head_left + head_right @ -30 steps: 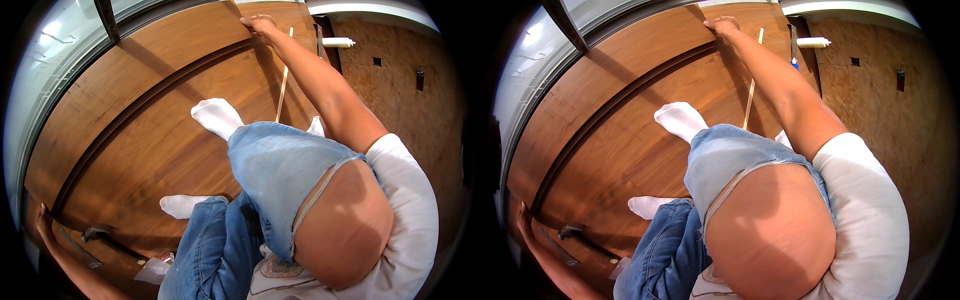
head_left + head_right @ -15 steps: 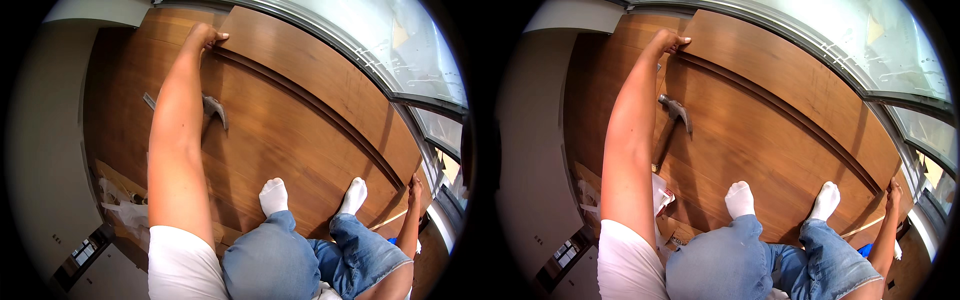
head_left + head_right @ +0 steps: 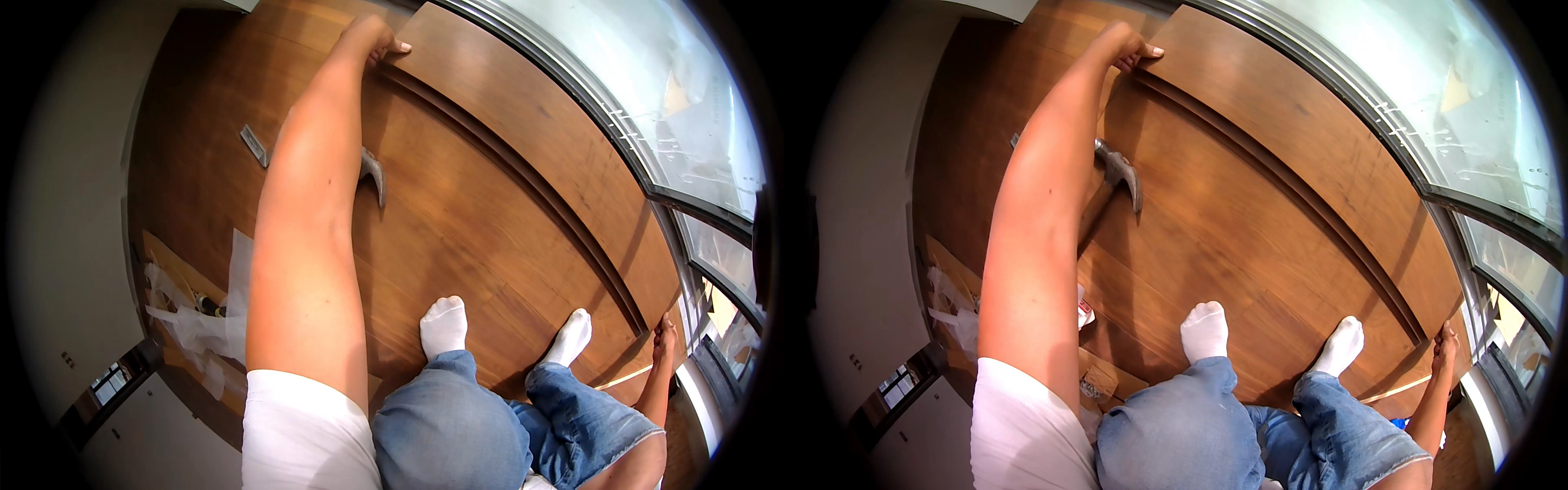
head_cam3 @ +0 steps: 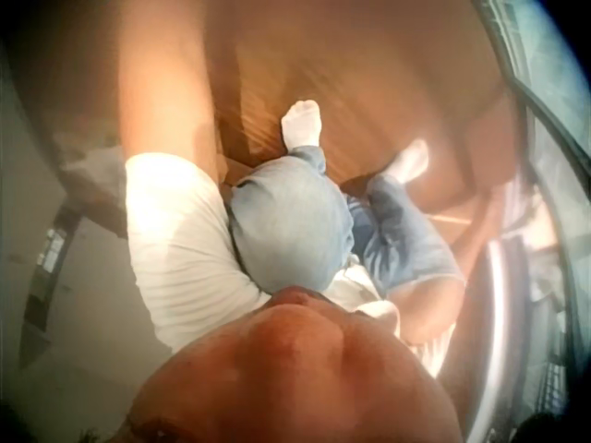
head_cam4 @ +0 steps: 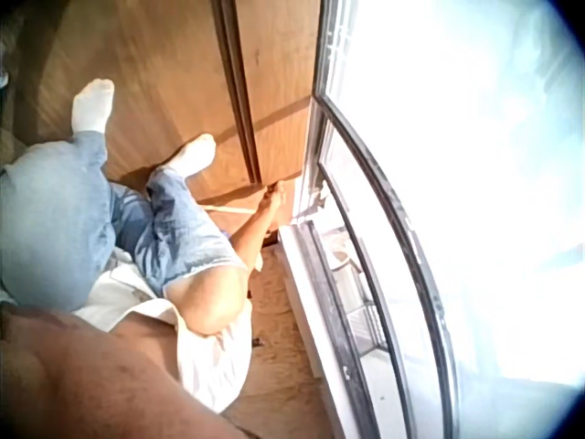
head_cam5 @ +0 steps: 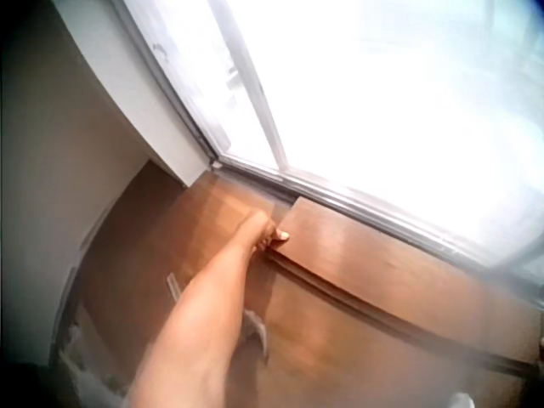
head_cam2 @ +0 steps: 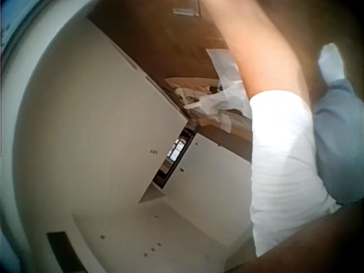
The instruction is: The person measures a laminate plank with a square and pencil, cuts it using a table saw, and then fits it onto the floor. They apply glue to a thin wooden strip and position it against the floor near a window.
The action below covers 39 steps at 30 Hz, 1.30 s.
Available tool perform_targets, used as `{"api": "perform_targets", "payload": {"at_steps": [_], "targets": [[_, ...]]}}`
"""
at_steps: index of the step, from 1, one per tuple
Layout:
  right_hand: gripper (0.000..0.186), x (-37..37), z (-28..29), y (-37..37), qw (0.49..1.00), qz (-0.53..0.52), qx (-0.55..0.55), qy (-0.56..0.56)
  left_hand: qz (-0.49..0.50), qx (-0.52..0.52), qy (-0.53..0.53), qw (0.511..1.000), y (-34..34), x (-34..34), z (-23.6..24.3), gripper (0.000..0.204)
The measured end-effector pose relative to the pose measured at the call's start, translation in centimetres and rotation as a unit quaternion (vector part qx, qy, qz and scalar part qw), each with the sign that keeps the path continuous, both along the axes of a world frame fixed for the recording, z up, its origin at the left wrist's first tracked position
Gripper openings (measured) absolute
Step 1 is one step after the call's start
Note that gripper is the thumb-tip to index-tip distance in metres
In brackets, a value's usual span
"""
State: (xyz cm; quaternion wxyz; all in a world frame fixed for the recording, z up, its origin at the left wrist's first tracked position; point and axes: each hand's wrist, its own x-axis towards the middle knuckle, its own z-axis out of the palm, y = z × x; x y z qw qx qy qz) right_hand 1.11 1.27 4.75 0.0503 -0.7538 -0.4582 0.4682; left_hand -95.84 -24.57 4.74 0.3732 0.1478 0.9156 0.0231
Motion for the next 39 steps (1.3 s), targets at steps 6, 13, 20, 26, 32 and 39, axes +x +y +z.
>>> {"api": "perform_targets", "payload": {"at_steps": [6,13,20,26,32,39], "targets": [[0.029,0.9,-0.3,-0.9,0.999,0.005,0.012,0.039,-0.063,0.008,0.044,0.997,0.2,1.1,1.5,0.053],[0.030,-1.4,2.3,-3.8,0.997,-0.041,0.062,-0.037,-0.090,0.173,-0.028,0.980,0.5,-2.8,-8.4,0.040],[0.037,-5.1,1.5,-2.6,0.990,-0.046,0.098,-0.095,-0.221,0.235,0.050,0.945,-5.4,-20.5,-19.5,0.044],[0.038,-4.9,1.0,-3.4,0.988,-0.080,0.108,-0.072,-0.228,0.199,0.012,0.953,-4.7,-18.3,-16.8,0.031],[0.038,-4.4,0.6,-3.8,0.983,-0.105,0.131,-0.070,-0.239,0.174,0.000,0.955,-3.6,-15.5,-14.6,0.030],[0.038,-4.5,0.8,-3.4,0.987,-0.093,0.104,-0.073,-0.219,0.157,-0.052,0.962,-4.6,-18.2,-16.1,0.030]]}}
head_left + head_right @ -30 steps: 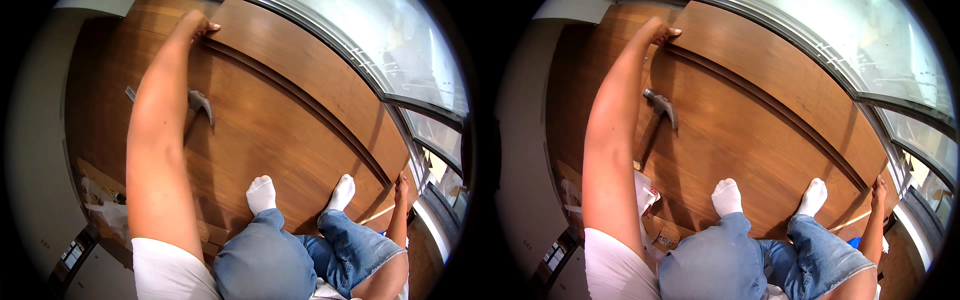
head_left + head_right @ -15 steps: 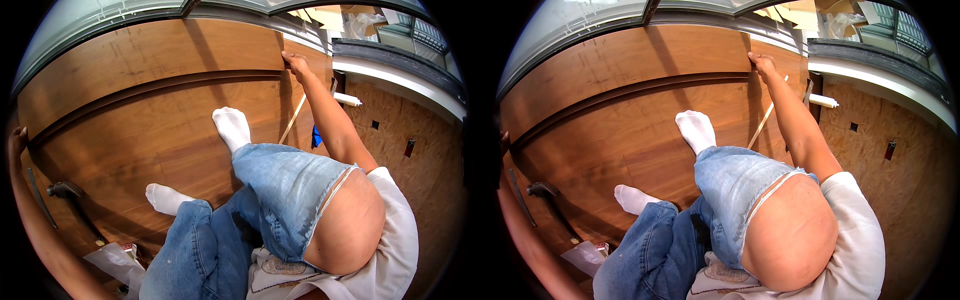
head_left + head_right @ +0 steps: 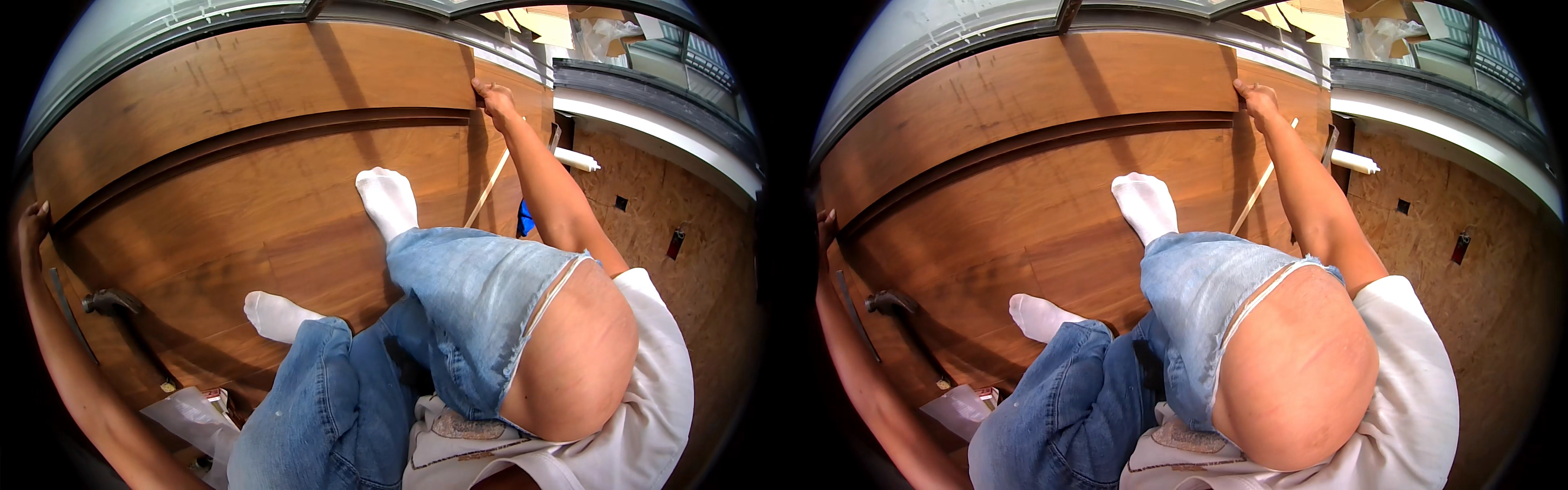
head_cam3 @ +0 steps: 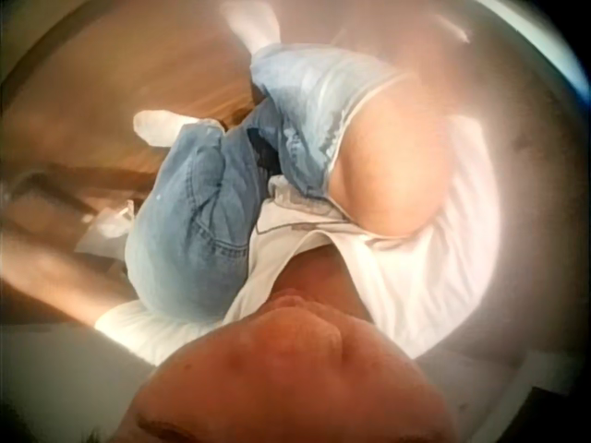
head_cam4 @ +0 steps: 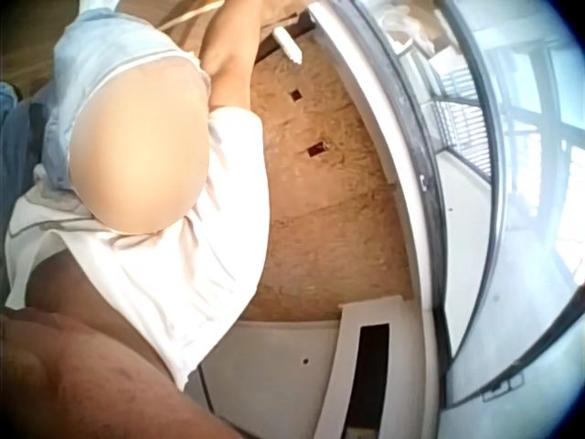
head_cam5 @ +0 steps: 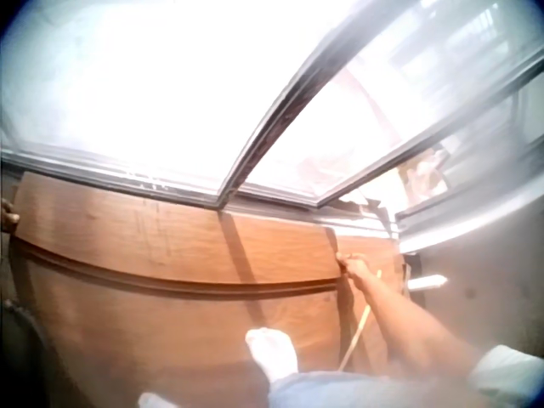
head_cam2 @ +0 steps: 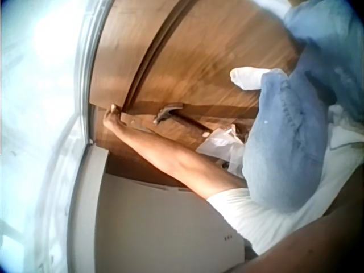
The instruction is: The person measures a laminate plank with a square and pencil, cuts it using a table saw, and then fits it onto the floor. They apply glue to a thin wooden strip and position it against the floor near a window.
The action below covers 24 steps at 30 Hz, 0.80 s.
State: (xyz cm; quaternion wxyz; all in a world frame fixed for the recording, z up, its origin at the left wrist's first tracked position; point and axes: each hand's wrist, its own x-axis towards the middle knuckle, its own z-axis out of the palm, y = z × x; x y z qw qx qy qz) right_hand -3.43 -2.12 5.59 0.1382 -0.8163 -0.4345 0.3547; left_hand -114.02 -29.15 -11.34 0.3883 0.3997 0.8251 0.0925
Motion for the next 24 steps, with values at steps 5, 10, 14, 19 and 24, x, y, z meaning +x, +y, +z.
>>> {"api": "perform_targets", "payload": {"at_steps": [5,10,14,19,24], "targets": [[0.040,-0.5,0.4,-0.2,1.000,0.019,-0.015,-0.006,0.008,0.010,-0.045,0.999,0.3,-1.5,-0.3,0.032],[0.044,0.0,1.4,-0.6,1.000,0.007,0.024,0.000,-0.086,0.026,0.190,0.978,1.9,0.8,-1.3,0.037],[0.040,-2.9,-1.6,1.9,0.999,0.048,0.024,0.009,-0.016,0.053,0.215,0.975,-5.8,-3.0,5.2,0.036],[0.042,1.7,0.0,-1.4,0.999,0.044,0.012,0.006,0.187,0.010,-0.014,0.982,5.4,19.5,12.8,0.032],[0.051,4.3,-1.9,0.8,0.995,0.084,-0.006,-0.057,0.196,-0.084,0.092,0.973,4.9,18.0,15.6,0.046]]}}
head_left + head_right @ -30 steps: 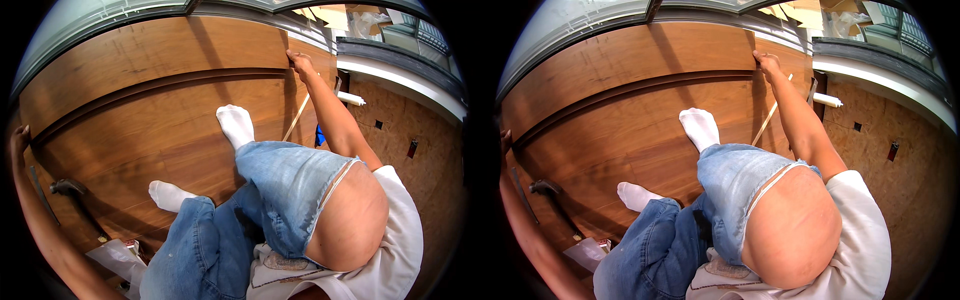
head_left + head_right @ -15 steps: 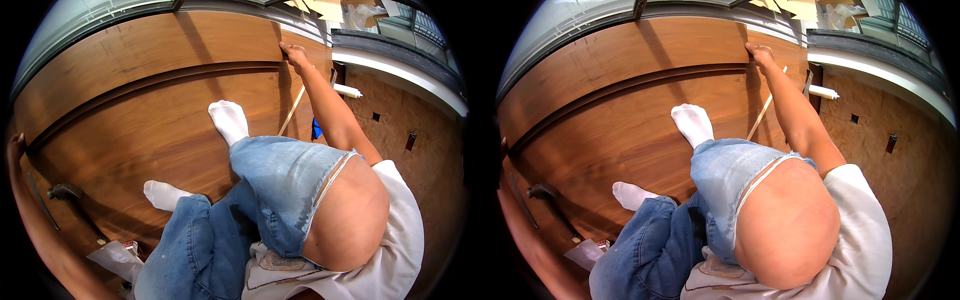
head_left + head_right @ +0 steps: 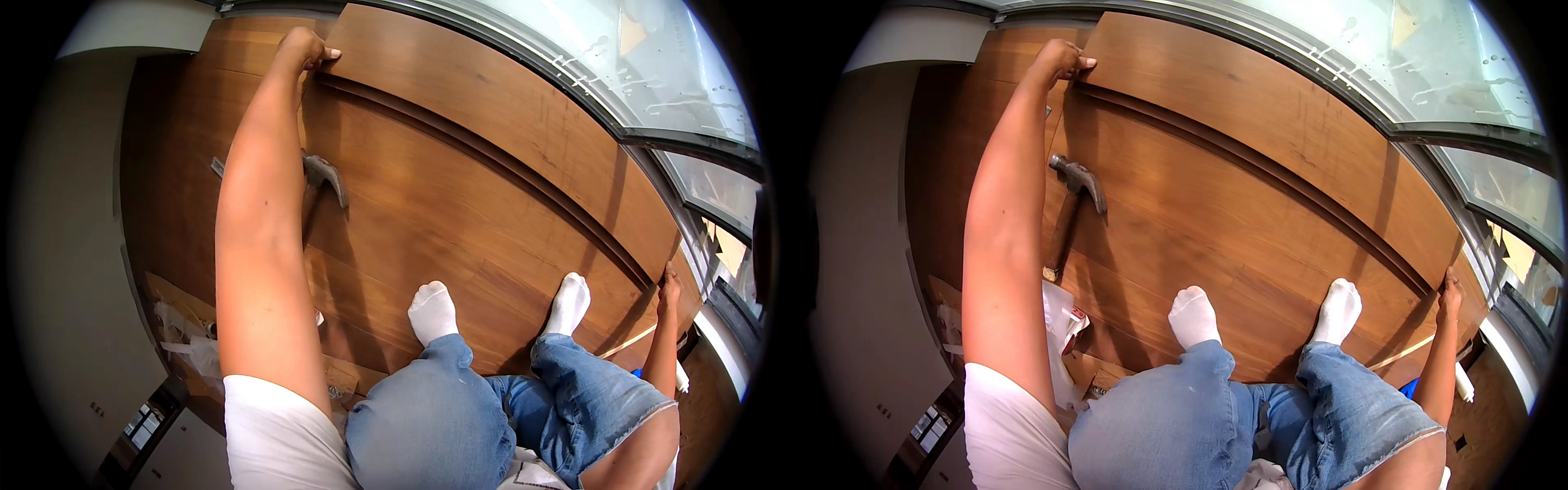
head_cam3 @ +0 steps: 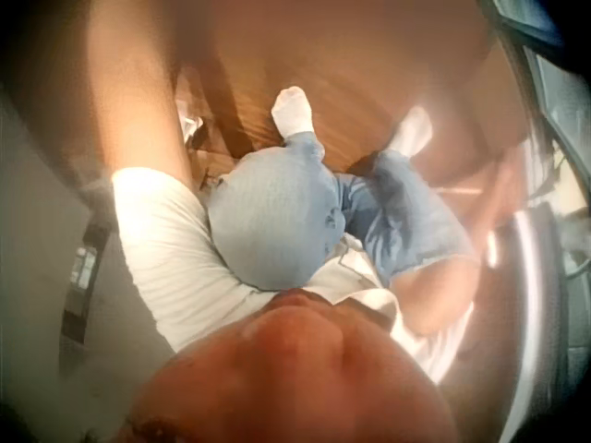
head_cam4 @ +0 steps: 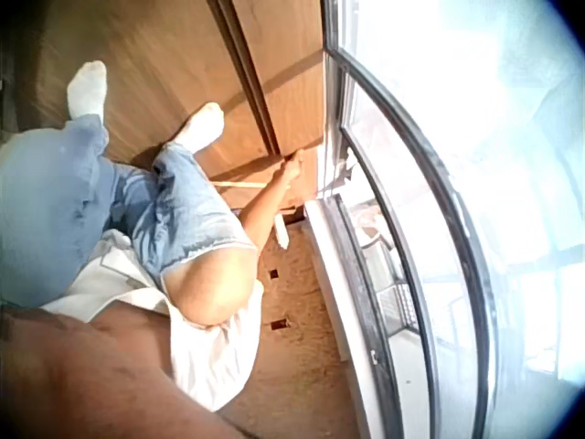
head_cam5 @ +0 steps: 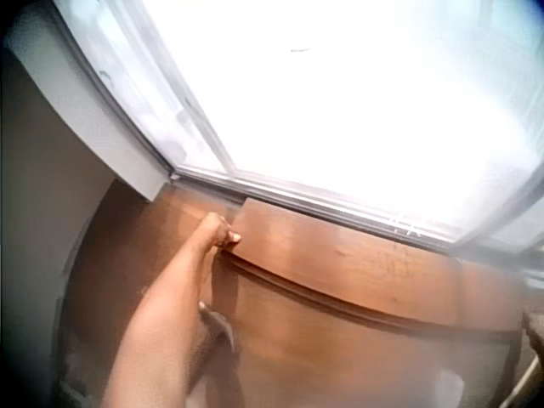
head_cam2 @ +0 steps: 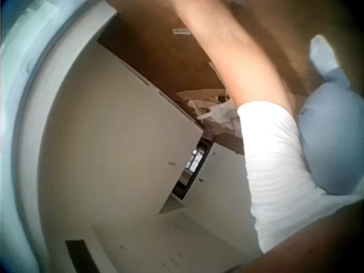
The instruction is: The person measures a laminate plank with a square and pencil, cuts it using a table saw, and then fits it onto the floor. They apply glue to a thin wooden strip and position it against the floor near a window.
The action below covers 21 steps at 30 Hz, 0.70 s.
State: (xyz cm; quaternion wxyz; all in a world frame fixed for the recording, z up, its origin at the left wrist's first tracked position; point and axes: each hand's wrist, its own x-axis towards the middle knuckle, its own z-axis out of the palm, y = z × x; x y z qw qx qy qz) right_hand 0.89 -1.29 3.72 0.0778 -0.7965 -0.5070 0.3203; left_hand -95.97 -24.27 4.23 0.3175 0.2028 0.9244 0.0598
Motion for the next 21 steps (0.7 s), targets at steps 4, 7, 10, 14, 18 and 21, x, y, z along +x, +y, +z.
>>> {"api": "perform_targets", "payload": {"at_steps": [4,7,10,14,18,21], "targets": [[0.045,-1.2,-0.1,-0.1,0.999,-0.018,-0.010,0.030,-0.027,-0.059,0.013,0.998,0.0,-0.9,-1.1,0.038],[0.043,-0.6,0.4,-0.4,0.998,-0.008,-0.012,0.057,-0.056,-0.098,0.011,0.994,1.7,-0.1,-0.9,0.040],[0.042,-0.7,0.3,0.0,0.998,-0.001,-0.017,0.061,-0.088,-0.143,0.016,0.986,1.9,-0.2,-0.5,0.045],[0.041,-1.3,1.2,-0.6,0.998,-0.012,-0.029,0.049,-0.114,-0.120,0.020,0.986,2.1,1.1,0.4,0.048],[0.043,-2.3,0.2,-0.3,0.998,0.001,-0.011,0.065,-0.141,-0.120,0.123,0.975,0.3,1.2,1.4,0.048],[0.048,-0.5,0.7,-2.0,0.995,0.031,0.097,-0.008,-0.163,0.009,0.209,0.964,0.9,6.7,3.2,0.031]]}}
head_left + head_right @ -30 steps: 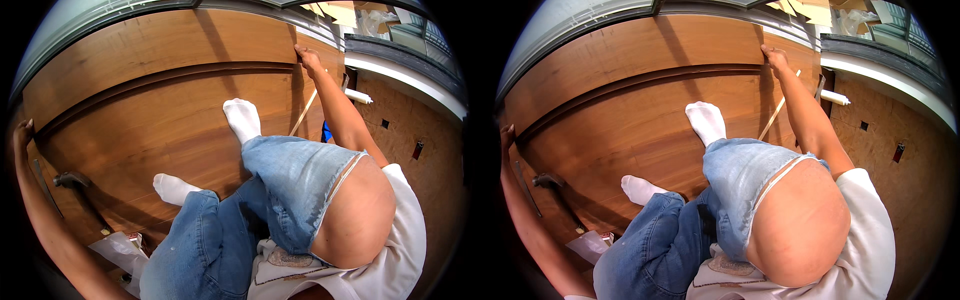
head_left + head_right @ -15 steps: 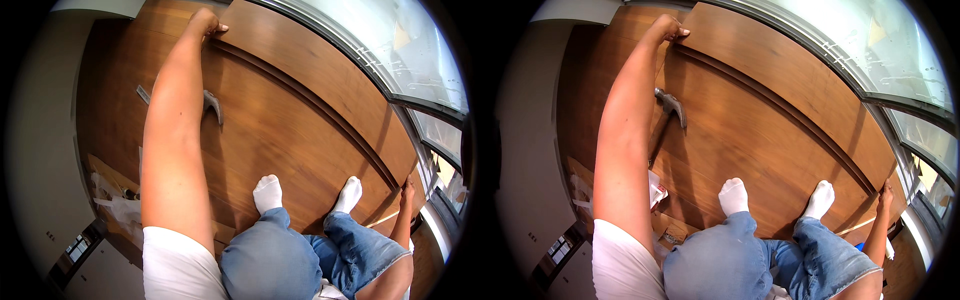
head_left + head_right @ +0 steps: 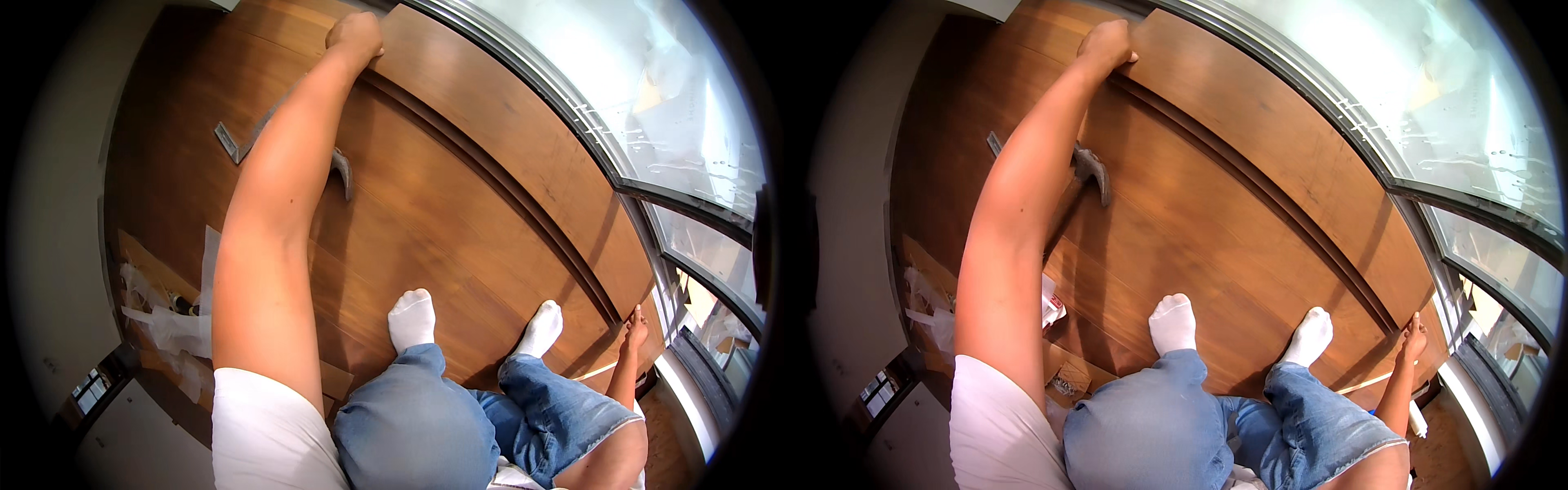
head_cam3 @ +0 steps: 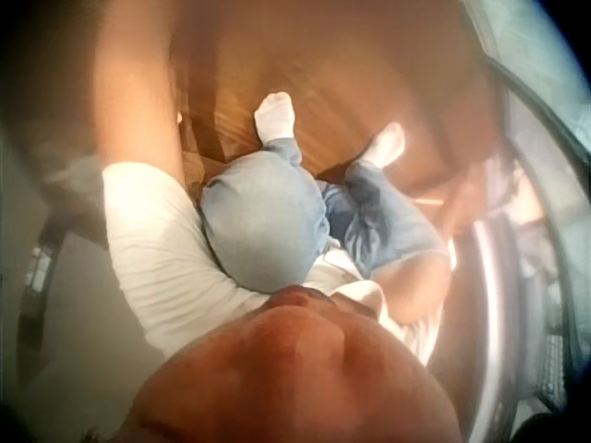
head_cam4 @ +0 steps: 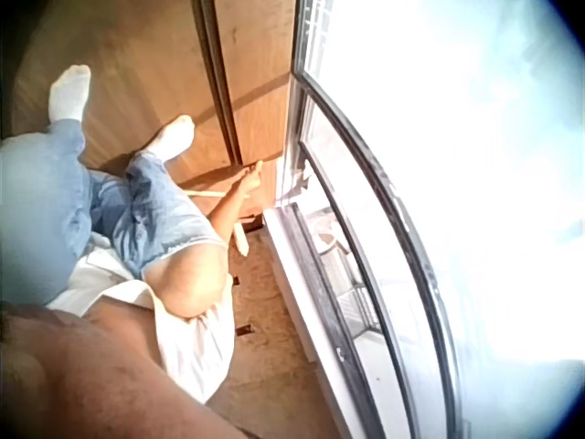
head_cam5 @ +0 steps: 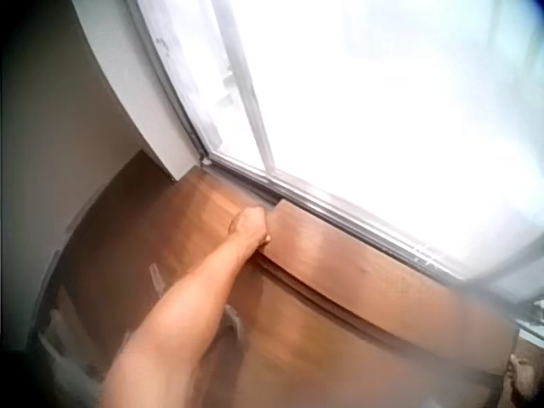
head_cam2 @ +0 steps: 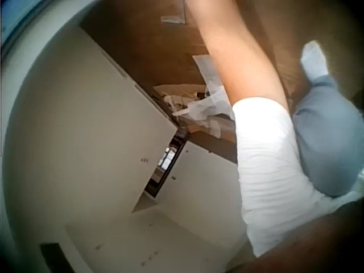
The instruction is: The person measures a laminate plank with a square and pencil, cuts it using a table saw, and then fits it onto the floor. They apply glue to a thin wooden strip and position it against the floor near a window.
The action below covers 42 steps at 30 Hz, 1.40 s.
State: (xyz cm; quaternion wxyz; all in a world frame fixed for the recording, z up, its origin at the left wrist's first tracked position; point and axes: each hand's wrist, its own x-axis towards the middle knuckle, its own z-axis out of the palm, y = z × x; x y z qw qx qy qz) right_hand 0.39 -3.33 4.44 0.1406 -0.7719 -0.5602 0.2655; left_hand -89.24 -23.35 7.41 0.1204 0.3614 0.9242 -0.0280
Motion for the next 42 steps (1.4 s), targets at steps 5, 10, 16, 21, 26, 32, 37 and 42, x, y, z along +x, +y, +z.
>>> {"api": "perform_targets", "payload": {"at_steps": [5,10,16,21,26,32,37,42], "targets": [[0.019,-8.0,2.8,-5.3,0.994,0.078,-0.028,0.064,-0.156,0.100,-0.054,0.981,0.2,7.8,0.3,0.029],[0.037,-25.9,8.4,-10.8,0.908,0.329,-0.202,0.160,-0.174,-0.023,-0.221,0.959,3.0,11.7,3.0,0.060],[0.034,-38.3,9.9,-11.9,0.839,0.464,-0.221,0.179,-0.180,-0.044,-0.181,0.966,4.1,12.9,1.2,0.063],[0.034,-43.1,9.9,-12.5,0.795,0.549,-0.160,0.204,-0.166,-0.069,-0.162,0.970,4.3,13.0,1.2,0.057],[0.025,-49.1,6.5,-13.7,0.620,0.760,0.055,0.186,-0.138,-0.131,-0.200,0.961,5.9,13.6,1.6,0.052],[0.026,-58.5,4.8,-17.1,0.445,0.855,0.182,0.194,-0.134,-0.187,-0.167,0.959,6.2,14.6,3.4,0.016],[0.041,-67.6,5.3,-18.0,0.417,0.908,0.048,0.006,-0.165,-0.198,-0.161,0.953,5.7,14.3,4.3,0.022],[0.044,-72.8,-0.6,-17.7,0.490,0.797,0.337,0.108,-0.184,-0.181,-0.168,0.951,6.2,14.0,3.5,0.021]]}}
